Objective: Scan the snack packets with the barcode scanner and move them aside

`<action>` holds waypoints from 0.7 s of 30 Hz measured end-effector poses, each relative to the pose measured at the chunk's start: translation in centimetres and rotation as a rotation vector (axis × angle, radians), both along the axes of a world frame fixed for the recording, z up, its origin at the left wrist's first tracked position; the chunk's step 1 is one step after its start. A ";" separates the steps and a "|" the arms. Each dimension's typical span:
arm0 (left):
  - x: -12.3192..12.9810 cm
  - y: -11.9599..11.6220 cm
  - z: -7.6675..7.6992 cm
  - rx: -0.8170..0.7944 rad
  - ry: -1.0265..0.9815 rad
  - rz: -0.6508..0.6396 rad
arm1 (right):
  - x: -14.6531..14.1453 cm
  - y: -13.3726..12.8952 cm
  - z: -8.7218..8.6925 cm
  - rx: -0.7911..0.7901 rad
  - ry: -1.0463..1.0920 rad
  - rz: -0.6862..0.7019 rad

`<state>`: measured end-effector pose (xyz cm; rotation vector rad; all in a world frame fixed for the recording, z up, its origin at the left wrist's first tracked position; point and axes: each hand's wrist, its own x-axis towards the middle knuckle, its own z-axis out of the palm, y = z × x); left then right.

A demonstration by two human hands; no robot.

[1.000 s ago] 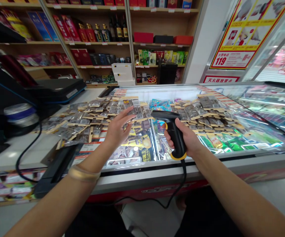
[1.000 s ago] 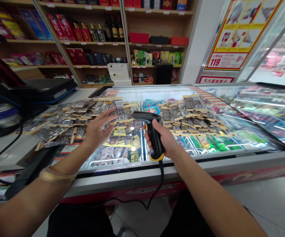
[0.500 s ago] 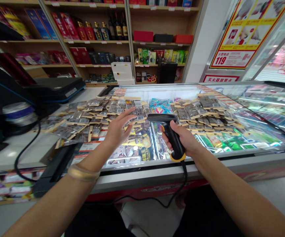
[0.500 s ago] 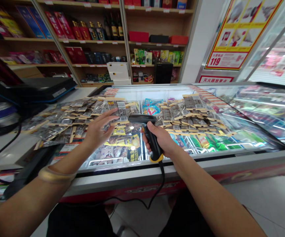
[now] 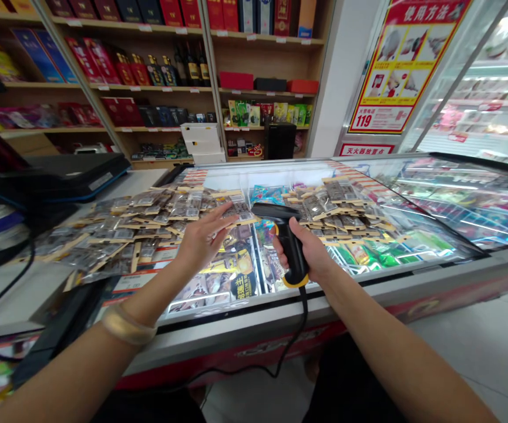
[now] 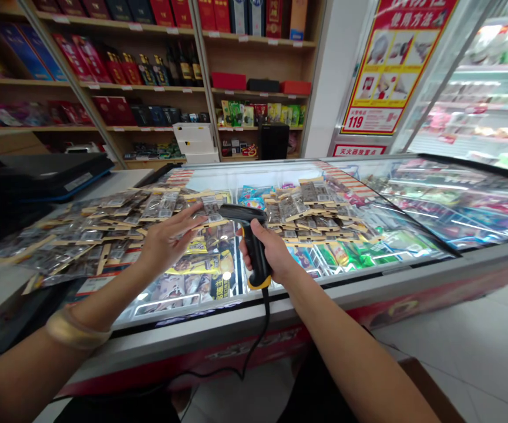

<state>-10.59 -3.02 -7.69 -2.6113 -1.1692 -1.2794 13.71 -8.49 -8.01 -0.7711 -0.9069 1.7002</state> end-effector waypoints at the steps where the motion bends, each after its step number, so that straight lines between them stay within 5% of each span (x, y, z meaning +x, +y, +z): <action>1: 1.0 0.3 0.5 0.004 -0.024 -0.020 | 0.6 0.0 0.2 0.016 0.026 -0.022; 5: 6.5 2.2 2.0 0.053 -0.141 -0.123 | 4.5 -0.2 1.6 0.085 0.084 -0.092; 9: 13.1 4.5 1.7 0.037 -0.198 -0.269 | 8.7 0.2 3.0 0.135 0.137 -0.256; 13: 18.1 5.3 0.7 -0.143 0.082 -0.263 | 11.5 1.6 3.6 0.082 0.213 -0.414; 21: 20.6 5.4 1.0 -0.257 0.398 -0.171 | 13.7 3.9 2.9 -0.001 0.187 -0.523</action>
